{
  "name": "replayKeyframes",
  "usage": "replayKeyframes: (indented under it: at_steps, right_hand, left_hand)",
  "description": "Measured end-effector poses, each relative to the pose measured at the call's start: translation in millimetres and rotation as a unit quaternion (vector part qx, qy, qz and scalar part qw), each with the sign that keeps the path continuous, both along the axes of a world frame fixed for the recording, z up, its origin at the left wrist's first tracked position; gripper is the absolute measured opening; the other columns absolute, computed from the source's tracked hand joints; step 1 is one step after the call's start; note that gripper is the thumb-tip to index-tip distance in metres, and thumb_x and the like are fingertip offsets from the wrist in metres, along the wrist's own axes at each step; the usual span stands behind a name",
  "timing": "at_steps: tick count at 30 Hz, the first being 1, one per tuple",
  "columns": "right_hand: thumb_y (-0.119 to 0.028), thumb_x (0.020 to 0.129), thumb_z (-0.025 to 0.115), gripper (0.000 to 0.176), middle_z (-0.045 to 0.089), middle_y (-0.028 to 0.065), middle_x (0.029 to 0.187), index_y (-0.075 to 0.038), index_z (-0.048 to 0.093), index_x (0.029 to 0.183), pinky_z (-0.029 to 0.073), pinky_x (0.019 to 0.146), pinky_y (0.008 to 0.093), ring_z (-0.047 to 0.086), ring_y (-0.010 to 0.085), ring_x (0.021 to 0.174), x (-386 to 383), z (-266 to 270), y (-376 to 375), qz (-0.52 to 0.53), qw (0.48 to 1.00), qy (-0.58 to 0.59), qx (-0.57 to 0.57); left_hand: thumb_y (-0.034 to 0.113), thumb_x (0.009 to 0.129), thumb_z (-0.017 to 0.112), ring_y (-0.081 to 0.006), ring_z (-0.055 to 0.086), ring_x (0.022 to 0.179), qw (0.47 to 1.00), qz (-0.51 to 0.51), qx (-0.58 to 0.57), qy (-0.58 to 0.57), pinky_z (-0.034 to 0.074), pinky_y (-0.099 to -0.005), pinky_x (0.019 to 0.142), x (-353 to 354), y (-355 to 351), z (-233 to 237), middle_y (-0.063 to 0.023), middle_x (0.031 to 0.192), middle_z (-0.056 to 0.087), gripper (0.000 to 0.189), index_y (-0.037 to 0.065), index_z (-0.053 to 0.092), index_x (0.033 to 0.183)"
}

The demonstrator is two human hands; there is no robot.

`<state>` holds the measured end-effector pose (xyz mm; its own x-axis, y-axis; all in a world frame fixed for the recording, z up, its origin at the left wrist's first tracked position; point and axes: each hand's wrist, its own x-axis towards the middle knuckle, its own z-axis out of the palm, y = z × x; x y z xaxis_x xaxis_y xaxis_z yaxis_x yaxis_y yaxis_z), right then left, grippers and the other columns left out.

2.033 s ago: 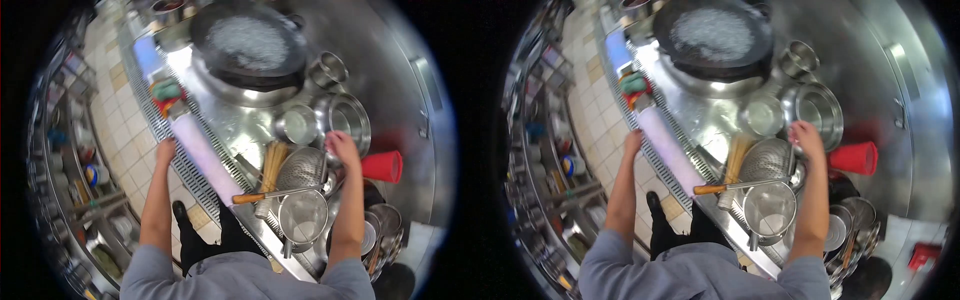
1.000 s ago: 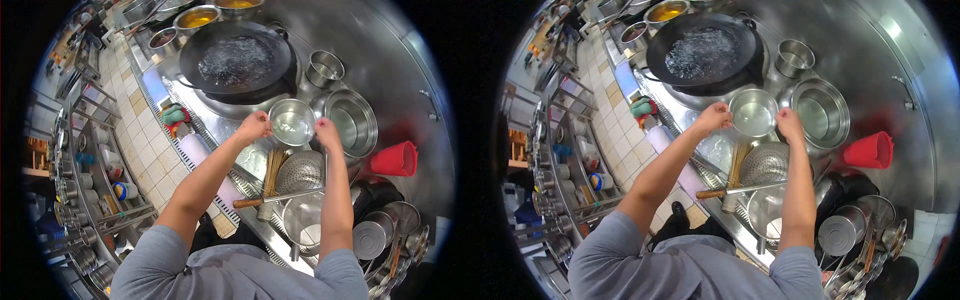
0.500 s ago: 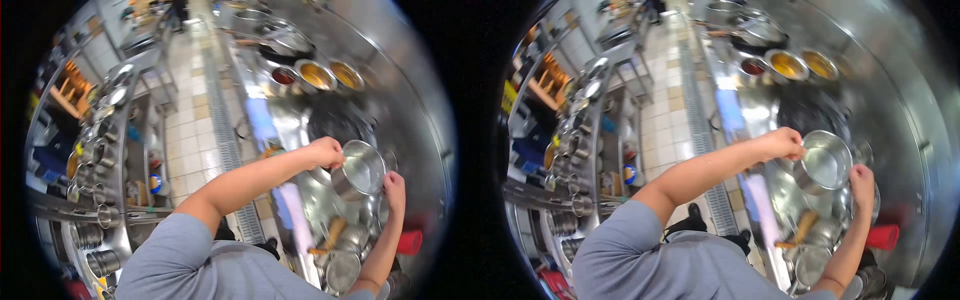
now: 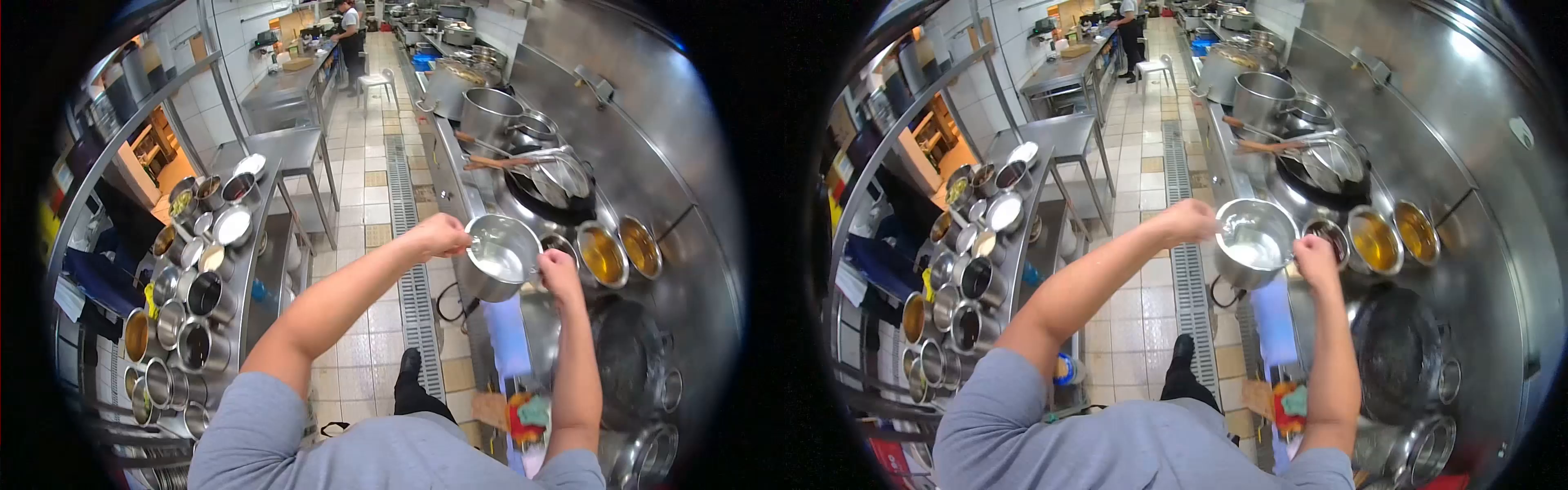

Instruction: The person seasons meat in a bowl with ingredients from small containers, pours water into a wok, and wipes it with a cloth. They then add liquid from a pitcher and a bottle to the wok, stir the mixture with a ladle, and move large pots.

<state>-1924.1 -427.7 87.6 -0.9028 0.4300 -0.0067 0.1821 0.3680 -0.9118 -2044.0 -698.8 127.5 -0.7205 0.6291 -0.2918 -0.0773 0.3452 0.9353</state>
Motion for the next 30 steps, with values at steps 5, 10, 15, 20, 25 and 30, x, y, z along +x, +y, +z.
replayKeyframes:
  at_steps: [5, 10, 15, 20, 25, 30]
  right_hand:
    - [-0.016, 0.081, 0.060, 0.016, 0.057, 0.0003, 0.063, -0.001, 0.063, 0.075, 0.040, 0.051, 0.0260, 0.050, 0.0080, 0.057, -225.5, -24.6, -42.7, 0.058, 0.998, 0.028, -0.021]
    - [-0.014, 0.084, 0.058, 0.011, 0.052, -0.0025, 0.062, -0.008, 0.057, 0.075, 0.032, 0.044, 0.0234, 0.044, 0.0065, 0.050, -446.0, -27.7, -95.0, 0.137, 0.982, -0.001, -0.131]
    - [-0.011, 0.085, 0.057, 0.011, 0.048, -0.0030, 0.058, -0.009, 0.053, 0.075, 0.029, 0.041, 0.0237, 0.040, 0.0069, 0.046, -645.5, -33.2, -137.0, 0.159, 0.967, -0.005, -0.197]
    - [-0.010, 0.087, 0.056, 0.011, 0.047, -0.0032, 0.058, -0.010, 0.052, 0.076, 0.028, 0.041, 0.0242, 0.039, 0.0067, 0.046, -848.3, -52.6, -144.3, 0.132, 0.966, -0.009, -0.221]
    - [-0.012, 0.087, 0.058, 0.012, 0.049, -0.0030, 0.060, -0.009, 0.053, 0.077, 0.032, 0.045, 0.0233, 0.042, 0.0071, 0.050, -1041.7, -60.9, -134.3, 0.122, 0.975, 0.023, -0.187]
    - [-0.013, 0.085, 0.060, 0.015, 0.057, -0.0010, 0.067, -0.006, 0.057, 0.072, 0.040, 0.054, 0.0249, 0.050, 0.0085, 0.058, -1236.0, -69.9, -111.1, 0.112, 0.986, 0.063, -0.107]
  left_hand:
    - [0.013, 0.080, 0.069, -0.0091, 0.055, 0.064, 0.997, 0.072, 0.026, -0.016, 0.041, -0.0229, 0.054, -186.8, -53.3, -19.5, -0.0013, 0.072, 0.058, 0.016, 0.008, 0.053, 0.078]
    - [0.011, 0.080, 0.061, -0.0069, 0.052, 0.062, 0.983, 0.184, -0.007, -0.015, 0.038, -0.0206, 0.052, -374.8, -101.1, -20.2, 0.0017, 0.072, 0.056, 0.009, 0.012, 0.052, 0.082]
    - [0.013, 0.080, 0.061, -0.0070, 0.053, 0.061, 0.978, 0.207, 0.006, -0.002, 0.036, -0.0214, 0.051, -574.4, -139.4, -41.8, 0.0018, 0.070, 0.057, 0.008, 0.013, 0.052, 0.080]
    - [0.021, 0.081, 0.058, -0.0072, 0.054, 0.059, 0.979, 0.202, -0.004, -0.006, 0.034, -0.0224, 0.051, -770.1, -147.5, -47.4, 0.0014, 0.070, 0.058, 0.009, 0.014, 0.053, 0.078]
    - [0.047, 0.088, 0.051, -0.0085, 0.053, 0.055, 0.974, 0.215, 0.013, -0.068, 0.033, -0.0230, 0.050, -966.7, -129.3, -51.6, 0.0005, 0.066, 0.058, 0.035, 0.014, 0.053, 0.076]
    - [0.069, 0.090, 0.037, -0.0110, 0.055, 0.053, 0.973, 0.211, 0.016, -0.089, 0.034, -0.0237, 0.049, -1156.7, -118.7, -65.3, -0.0007, 0.062, 0.057, 0.060, 0.014, 0.052, 0.074]
